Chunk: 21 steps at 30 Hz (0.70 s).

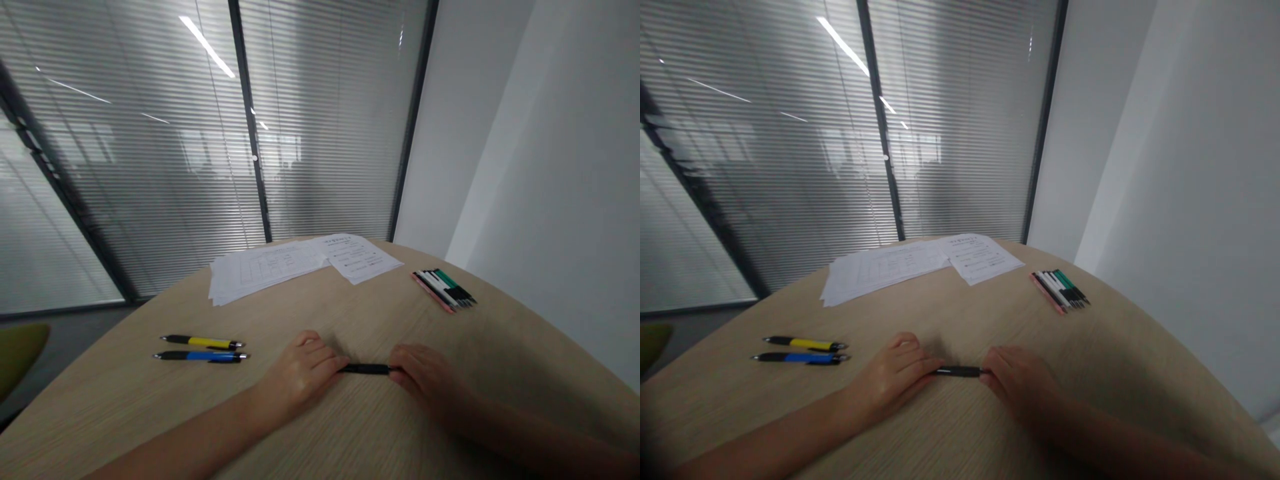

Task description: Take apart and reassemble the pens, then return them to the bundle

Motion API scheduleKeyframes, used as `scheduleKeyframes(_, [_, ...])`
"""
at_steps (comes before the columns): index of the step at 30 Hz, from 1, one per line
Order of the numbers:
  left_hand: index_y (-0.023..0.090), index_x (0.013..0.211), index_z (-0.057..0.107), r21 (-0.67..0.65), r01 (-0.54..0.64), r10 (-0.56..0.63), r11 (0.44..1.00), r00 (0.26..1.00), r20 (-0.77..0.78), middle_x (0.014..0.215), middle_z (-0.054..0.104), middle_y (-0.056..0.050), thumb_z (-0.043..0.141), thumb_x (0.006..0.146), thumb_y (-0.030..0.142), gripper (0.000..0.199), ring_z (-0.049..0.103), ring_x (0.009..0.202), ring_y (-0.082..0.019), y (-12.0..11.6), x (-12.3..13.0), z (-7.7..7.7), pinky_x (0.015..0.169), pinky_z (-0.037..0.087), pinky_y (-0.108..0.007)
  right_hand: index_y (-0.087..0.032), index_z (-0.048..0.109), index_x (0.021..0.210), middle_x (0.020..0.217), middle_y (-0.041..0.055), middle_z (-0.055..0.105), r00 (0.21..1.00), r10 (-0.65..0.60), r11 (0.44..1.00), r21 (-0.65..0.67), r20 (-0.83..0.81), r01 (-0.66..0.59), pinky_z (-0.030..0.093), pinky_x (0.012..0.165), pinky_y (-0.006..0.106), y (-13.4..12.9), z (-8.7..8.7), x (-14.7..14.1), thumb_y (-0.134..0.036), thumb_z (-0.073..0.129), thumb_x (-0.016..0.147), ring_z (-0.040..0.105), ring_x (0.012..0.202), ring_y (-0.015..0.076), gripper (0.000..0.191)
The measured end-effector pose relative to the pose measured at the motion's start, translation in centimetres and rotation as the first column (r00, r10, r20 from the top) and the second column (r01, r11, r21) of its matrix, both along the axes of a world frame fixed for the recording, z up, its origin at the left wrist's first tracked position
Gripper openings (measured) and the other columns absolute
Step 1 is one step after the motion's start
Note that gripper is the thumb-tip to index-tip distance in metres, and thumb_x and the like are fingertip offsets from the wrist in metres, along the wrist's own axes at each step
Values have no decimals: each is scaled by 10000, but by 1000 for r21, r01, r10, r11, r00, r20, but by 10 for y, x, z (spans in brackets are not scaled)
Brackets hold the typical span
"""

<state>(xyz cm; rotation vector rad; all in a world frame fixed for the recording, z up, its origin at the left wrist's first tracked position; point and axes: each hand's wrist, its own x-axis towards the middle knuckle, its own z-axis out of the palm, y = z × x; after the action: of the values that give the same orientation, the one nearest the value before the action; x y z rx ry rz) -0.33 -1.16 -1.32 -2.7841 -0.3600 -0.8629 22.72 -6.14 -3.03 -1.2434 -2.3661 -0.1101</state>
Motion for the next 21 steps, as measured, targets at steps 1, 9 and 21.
scheduleKeyframes(1, [141, 938, 519, 9, 0, 0, 1000, 1000, 2, 705, 616, -11, 421, 841, 135, 139, 526, 626, -120, 0, 0, 0, 690, 372, -289, -181, 460, 679, 625, 30, 544, 1000, -5, 1000, -22, -2, 5, 364, 520, 246, -1, 0, 0, -194, 349, 834, 501, 556, 144, 191])
scheduleKeyframes(9, [107, 921, 523, 141, 23, -25, 990, 1000, 10, 680, 610, -20, 372, 854, 97, 165, 510, 594, -112, -6, -2, 8, 680, 374, -293, -184, 431, 656, 621, 22, 537, 994, -52, 979, -200, -94, 32, 358, 519, 235, -7, 1, -2, -187, 341, 814, 496, 555, 135, 182])
scheduleKeyframes(21, [68, 871, 584, 350, 199, -151, 915, 975, -160, 657, 605, -45, 364, 830, 89, 224, 520, 569, -139, -32, 6, 15, 633, 422, -304, -176, 548, 840, 692, 36, 621, 955, 225, 972, -29, -195, -235, 359, 594, 263, -16, 10, -16, -195, 461, 746, 528, 616, 150, 129])
